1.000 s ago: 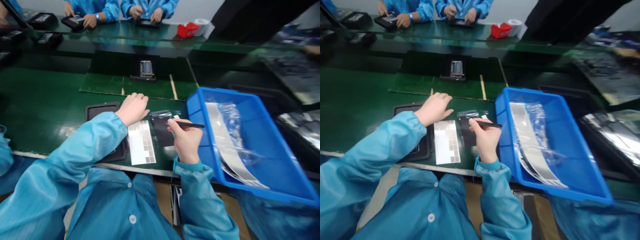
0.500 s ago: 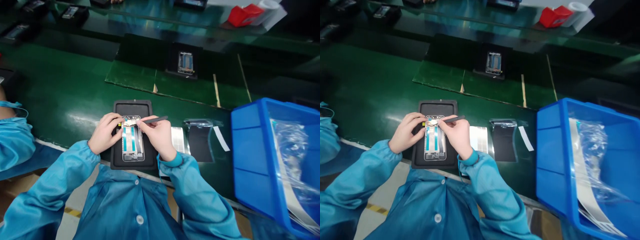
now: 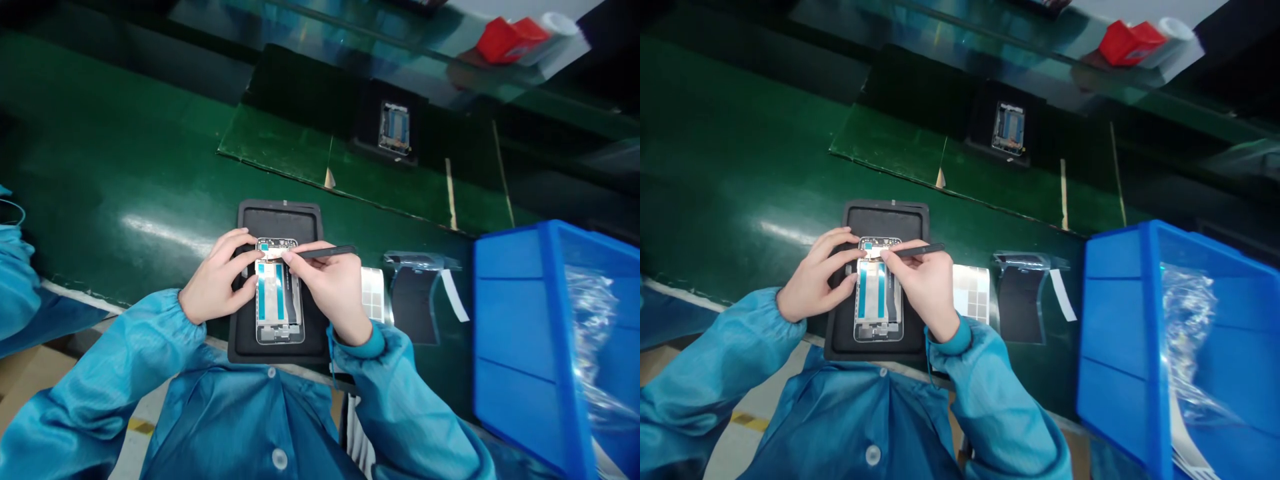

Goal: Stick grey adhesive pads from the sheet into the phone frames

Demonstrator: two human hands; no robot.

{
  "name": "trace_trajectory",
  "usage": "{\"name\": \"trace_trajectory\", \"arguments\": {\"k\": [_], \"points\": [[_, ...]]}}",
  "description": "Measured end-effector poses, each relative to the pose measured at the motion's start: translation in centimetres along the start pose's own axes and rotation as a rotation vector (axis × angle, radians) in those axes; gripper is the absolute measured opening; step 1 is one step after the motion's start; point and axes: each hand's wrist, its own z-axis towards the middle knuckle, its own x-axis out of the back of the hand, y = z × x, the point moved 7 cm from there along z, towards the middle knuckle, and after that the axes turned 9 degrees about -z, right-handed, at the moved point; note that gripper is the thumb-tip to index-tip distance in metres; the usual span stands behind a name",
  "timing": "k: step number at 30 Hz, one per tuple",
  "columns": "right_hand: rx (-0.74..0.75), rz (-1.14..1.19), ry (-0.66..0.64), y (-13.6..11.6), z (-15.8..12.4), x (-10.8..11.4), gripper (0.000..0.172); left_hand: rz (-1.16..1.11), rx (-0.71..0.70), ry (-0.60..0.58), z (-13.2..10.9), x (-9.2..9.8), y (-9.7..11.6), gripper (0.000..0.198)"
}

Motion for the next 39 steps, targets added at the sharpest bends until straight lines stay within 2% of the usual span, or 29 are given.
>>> {"name": "trace_trajectory", "arguments": {"k": [28,34,39], "points": [[0.003,-0.057,-0.012,-0.33,0.01,-0.07,0.014,0.017,-0.025,-0.009,-0.01,-0.21,-0.10,0.037],[0.042,-0.092,0.019,-0.58,-0.05,0.11,0.012,0.036,-0.022,-0.041,0.05,-0.26,-0.28,0.039],[0.046,-0.099,0.012,-0.30,-0.20,0.05,0.013,0.168,-0.062,-0.119,0.29,-0.38,0.35,0.033]]}}
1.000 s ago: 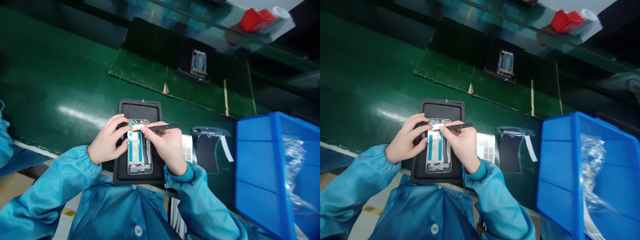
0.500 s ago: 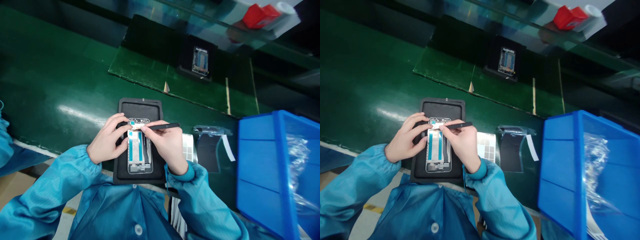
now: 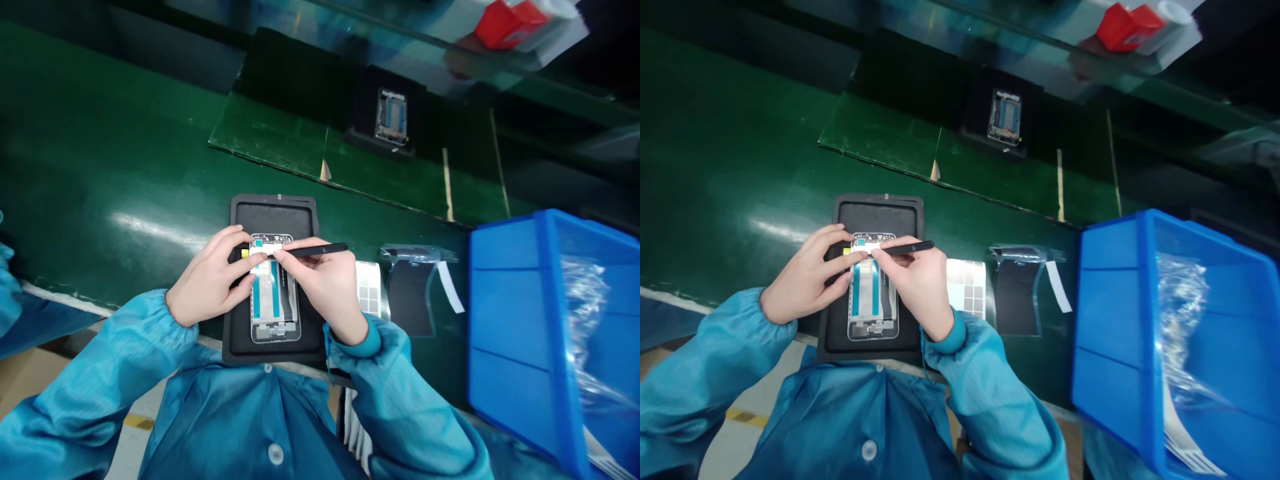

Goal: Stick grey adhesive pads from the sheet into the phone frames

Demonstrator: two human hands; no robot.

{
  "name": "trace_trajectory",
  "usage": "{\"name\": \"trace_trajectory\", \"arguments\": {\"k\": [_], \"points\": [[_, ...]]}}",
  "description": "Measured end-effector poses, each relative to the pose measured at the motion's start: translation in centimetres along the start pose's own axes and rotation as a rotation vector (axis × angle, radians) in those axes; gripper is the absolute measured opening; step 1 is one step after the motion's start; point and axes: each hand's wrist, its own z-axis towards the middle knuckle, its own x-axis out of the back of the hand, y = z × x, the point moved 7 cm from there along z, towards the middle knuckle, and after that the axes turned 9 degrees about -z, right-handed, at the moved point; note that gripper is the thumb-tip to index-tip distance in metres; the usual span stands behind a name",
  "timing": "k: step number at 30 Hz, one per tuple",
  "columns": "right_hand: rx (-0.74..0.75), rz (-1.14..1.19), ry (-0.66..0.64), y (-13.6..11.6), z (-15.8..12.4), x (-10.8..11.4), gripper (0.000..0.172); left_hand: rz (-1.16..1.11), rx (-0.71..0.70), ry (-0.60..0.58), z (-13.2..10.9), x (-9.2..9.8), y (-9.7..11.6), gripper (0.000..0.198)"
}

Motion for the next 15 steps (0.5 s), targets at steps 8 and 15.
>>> {"name": "trace_trajectory", "arguments": {"k": [8,15], "points": [[-0.044,0.109,0.265,-0.1,-2.3,4.3,0.016,0.323,-0.079,-0.166,1.1,-0.1,2.3,0.032],[-0.133,0.342,0.412,4.9,-7.8,5.2,0.017,0.204,0.425,0.246,-1.5,1.9,0.0,0.035]]}}
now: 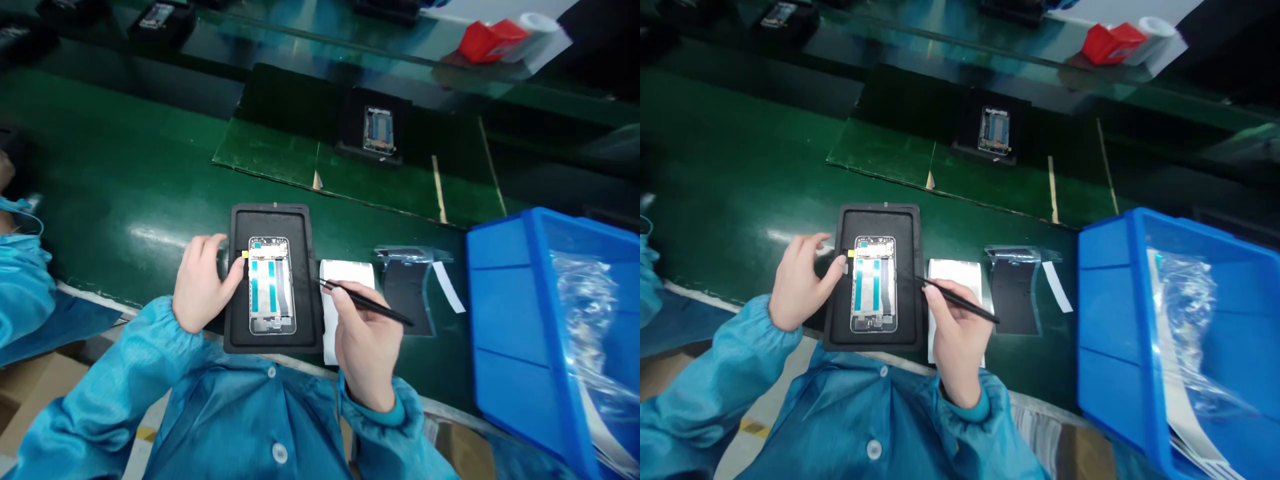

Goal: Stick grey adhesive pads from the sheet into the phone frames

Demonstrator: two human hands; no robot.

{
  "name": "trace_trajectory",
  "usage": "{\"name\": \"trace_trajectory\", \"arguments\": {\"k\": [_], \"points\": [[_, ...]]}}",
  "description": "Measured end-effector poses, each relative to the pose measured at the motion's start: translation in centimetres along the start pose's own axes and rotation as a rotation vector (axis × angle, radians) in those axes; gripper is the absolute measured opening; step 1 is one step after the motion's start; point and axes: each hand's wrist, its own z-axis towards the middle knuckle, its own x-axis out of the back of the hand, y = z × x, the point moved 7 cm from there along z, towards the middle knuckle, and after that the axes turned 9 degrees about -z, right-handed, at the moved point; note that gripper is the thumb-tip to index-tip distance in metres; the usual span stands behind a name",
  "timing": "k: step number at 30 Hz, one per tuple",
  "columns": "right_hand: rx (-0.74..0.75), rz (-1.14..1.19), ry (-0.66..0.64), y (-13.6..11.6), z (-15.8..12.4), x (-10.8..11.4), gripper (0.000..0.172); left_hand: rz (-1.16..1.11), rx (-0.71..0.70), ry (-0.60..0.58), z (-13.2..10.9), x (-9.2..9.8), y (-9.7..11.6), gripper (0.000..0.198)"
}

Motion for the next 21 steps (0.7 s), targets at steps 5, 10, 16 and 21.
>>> {"name": "trace_trajectory", "arguments": {"k": [5,10,16,21], "points": [[-0.098,0.052,-0.028,1.9,-2.9,-0.8,0.019,-0.079,0.250,-0.192,-2.1,-1.7,-1.1,0.030],[-0.074,0.118,0.001,0.2,-3.6,-2.3,0.022,-0.154,0.356,-0.126,-1.5,-0.2,-1.9,0.040],[0.056,0.200,-0.043,-2.0,-2.7,-1.2,0.014,-0.292,0.574,-0.006,1.5,6.8,-9.1,0.045],[0.010,0.184,-0.048,-0.8,-2.1,2.6,0.018,-0.029,0.678,-0.046,4.0,12.2,-17.1,0.045]]}}
